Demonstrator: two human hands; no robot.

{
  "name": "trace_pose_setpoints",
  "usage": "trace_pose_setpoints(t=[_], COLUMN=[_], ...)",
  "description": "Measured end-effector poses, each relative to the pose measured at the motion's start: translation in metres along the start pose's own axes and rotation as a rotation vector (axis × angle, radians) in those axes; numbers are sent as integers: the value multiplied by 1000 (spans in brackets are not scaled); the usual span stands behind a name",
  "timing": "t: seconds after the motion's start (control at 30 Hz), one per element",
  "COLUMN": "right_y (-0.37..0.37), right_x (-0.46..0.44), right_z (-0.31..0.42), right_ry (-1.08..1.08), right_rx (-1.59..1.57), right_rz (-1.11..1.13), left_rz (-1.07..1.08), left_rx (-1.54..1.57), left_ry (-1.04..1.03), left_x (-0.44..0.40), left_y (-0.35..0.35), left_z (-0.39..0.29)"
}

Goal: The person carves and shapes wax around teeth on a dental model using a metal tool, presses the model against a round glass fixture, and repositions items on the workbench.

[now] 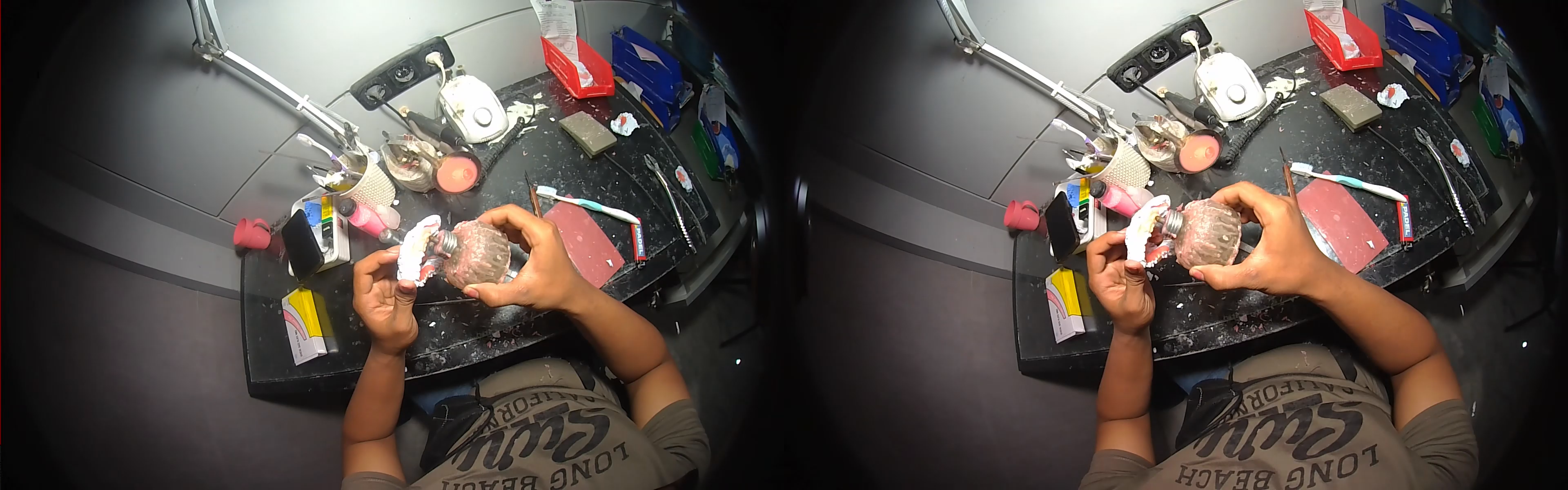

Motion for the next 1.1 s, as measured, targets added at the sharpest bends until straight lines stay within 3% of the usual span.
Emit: trace_pose_setpoints(t=[0.4,0.63,0.8,1.1], right_y=[3,6,2,0], right_x=[0,0,-1,1], right_z=[0,1,-1,0], right_ry=[-47,-124,-89,-55], right_rx=[-62,-300,-206,-90], right_rz=[-21,-74,-29,5], left_rz=[-51,-69,-38,1], left_rx=[-54,177,-29,2], left_ry=[12,147,35,17], left_x=[-1,-6,-3,0], left_y=[0,2,4,-5], left_z=[0,-3,2,-4])
Point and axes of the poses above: each hand's wrist, its own x-axis away from the middle knuckle, its own y-axis out of the back of the hand, z = x × y, the point moved 3 cm from there along -x, towards the middle knuckle, and after that the axes turned 6 degrees about -x, right-handed, at the moved point
